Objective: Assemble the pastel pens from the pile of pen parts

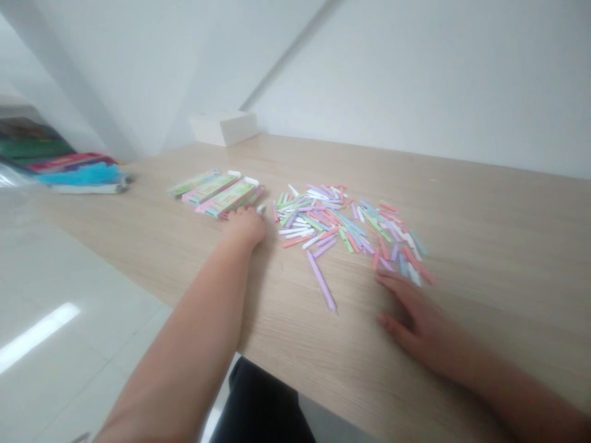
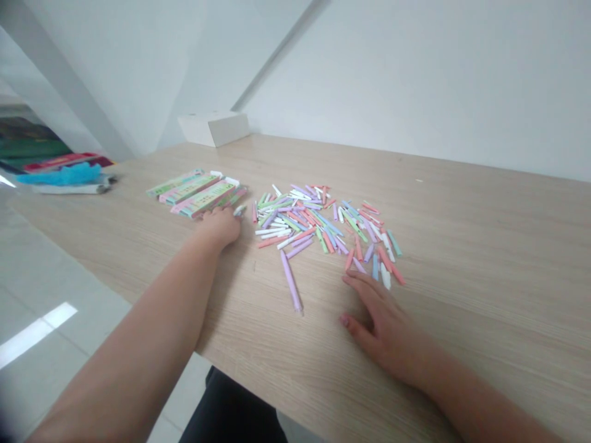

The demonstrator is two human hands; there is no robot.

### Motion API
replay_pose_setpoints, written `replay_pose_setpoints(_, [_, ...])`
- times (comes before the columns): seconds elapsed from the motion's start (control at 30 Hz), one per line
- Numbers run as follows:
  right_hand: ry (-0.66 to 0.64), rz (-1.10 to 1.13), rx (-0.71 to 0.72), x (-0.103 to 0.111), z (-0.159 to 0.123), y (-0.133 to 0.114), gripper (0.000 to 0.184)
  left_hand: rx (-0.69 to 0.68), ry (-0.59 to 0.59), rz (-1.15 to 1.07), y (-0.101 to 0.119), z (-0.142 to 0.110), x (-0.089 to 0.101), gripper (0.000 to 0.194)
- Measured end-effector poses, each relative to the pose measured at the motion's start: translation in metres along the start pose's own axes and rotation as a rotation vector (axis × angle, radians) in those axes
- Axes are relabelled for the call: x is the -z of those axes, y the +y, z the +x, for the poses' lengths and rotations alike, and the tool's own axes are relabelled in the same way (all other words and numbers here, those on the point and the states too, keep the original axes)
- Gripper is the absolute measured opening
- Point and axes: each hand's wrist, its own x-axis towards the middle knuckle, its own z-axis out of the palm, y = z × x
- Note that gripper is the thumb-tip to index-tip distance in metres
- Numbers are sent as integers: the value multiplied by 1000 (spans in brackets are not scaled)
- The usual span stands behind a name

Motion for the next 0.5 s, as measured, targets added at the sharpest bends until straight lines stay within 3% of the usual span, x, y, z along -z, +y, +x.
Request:
replay_pose_setpoints(0.2, [-79, -106, 87, -13, 16, -40, 82, 25, 19, -20, 2, -2, 3, 57])
replay_pose_setpoints(0.37, [-39, -64, 152, -39, 75, -77, 80, 29, 3, -31, 6, -5, 7, 65])
replay_pose_setpoints(0.5, [-61, -16, 284, -51, 126, -93, 68, 19, 42, -51, 5, -5, 6, 60])
